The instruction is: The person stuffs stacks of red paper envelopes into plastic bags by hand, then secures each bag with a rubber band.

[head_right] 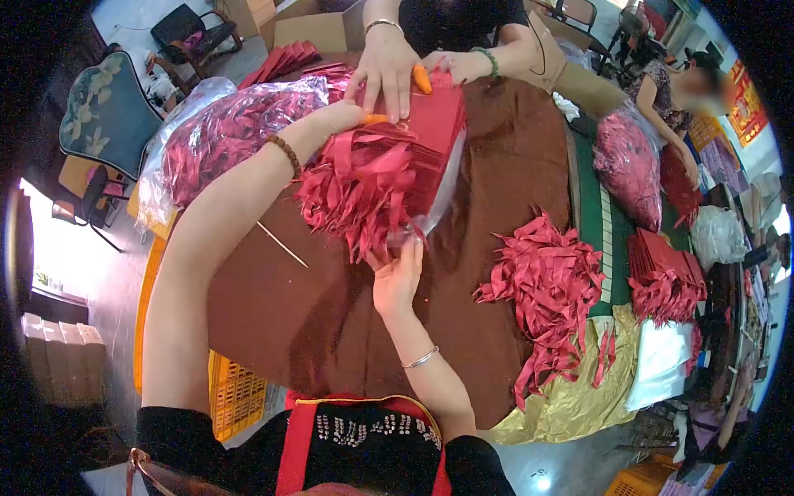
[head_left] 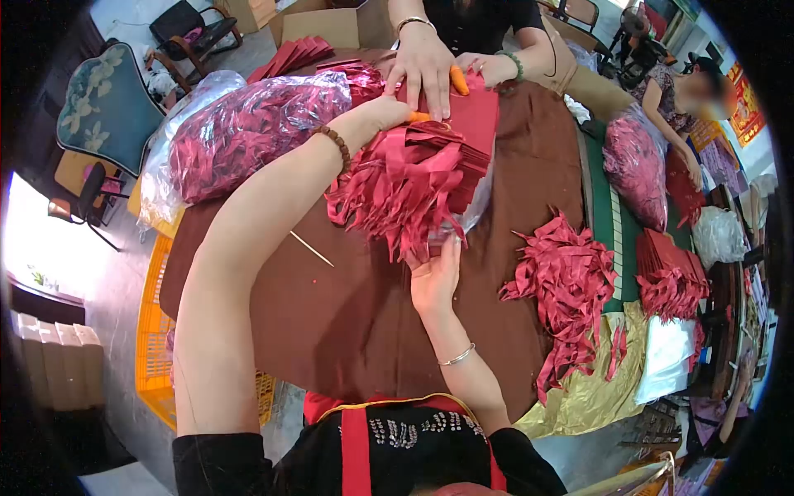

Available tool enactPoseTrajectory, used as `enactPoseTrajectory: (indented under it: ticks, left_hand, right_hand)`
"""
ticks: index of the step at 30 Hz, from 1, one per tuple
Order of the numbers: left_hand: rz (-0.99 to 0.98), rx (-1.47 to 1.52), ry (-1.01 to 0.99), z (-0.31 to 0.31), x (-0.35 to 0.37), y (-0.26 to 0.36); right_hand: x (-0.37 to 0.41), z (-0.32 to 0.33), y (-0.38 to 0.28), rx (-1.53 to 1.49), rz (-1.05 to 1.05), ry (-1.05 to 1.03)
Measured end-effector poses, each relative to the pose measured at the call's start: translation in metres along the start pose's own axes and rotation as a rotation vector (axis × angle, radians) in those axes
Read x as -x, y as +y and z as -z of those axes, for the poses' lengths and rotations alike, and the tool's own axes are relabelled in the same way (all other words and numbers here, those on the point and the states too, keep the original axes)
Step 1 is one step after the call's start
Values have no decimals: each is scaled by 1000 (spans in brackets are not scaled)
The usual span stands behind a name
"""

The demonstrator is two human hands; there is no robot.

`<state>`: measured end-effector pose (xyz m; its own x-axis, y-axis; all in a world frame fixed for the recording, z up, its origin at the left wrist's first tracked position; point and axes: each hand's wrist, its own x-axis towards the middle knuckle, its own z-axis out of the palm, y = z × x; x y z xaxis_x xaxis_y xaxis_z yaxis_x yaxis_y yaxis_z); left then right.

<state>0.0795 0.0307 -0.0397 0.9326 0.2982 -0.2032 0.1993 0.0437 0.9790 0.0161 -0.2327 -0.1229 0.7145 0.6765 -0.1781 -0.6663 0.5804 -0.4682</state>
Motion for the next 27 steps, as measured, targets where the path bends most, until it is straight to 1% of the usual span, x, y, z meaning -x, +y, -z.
enactPoseTrajectory:
  ticks: [1, 2, 3, 4, 5, 6, 7, 8, 9, 11, 12, 13, 15, 17, 19, 20, 21, 22, 23, 25, 26, 27]
  left_hand:
    - [4, 7, -10, -6, 7, 7]
    - [4, 6, -9, -13, 10, 14]
    - [-11, -191, 11, -17, 8, 16]
    - [-27, -389, 32, -19, 8, 19]
    - [-29, -391, 36, -19, 3, 16]
    - [8, -373, 129, -18, -1, 10]
    - [44, -352, 221, -15, -5, 6]
    - [45, -379, 183, -9, -6, 2]
    - [44, -378, 183, -6, -6, 1]
    - [14, -282, 166, -6, -9, -2]
    - [-2, -234, 156, -6, -11, -3]
    - [-4, -236, 150, -5, -14, -4]
    - [44, -333, 250, 0, -18, -7]
    - [20, -335, 226, 8, -25, -13]
    - [84, -322, 280, 2, -20, -7]
    - [83, -321, 277, -1, -17, -5]
    - [53, -173, 188, -2, -14, -4]
    - [23, -24, 100, -3, -11, -2]
    - [23, -22, 102, -4, -8, -2]
    - [58, -16, 77, -16, 7, 14]
    - [56, -14, 81, -10, -2, 7]
    - [50, -90, 64, 3, -23, -8]
  right_hand:
    - [1, -3, 0, 28, 75, -15]
    - [3, -7, 1, 70, 97, 29]
    - [2, -10, 3, 68, 96, 28]
    - [1, -12, 5, 119, 170, 18]
    - [-1, -15, 6, 170, 244, 5]
    - [0, -18, 4, 169, 243, 0]
    - [2, -21, -2, 216, 282, -61]
    - [2, -24, -7, 265, 322, -122]
    - [1, -25, -11, 266, 323, -123]
    - [-4, -28, -19, 378, 448, -138]
    - [-6, -34, -23, 427, 474, -77]
    - [-9, -36, -27, 427, 479, -73]
    - [-17, -39, -35, 646, 696, -9]
    - [-21, -44, -43, 634, 704, 6]
    - [-23, -45, -51, 378, 425, -127]
    - [-31, -44, -54, 260, 406, -99]
    - [-33, -46, -60, 261, 408, -100]
    - [-34, -51, -68, 261, 293, -122]
    - [-37, -52, -75, 259, 175, -141]
    - [-47, -43, -94, 371, 118, -224]
    - [-50, -42, -101, 340, 180, -235]
    - [-53, -46, -107, 309, 241, -247]
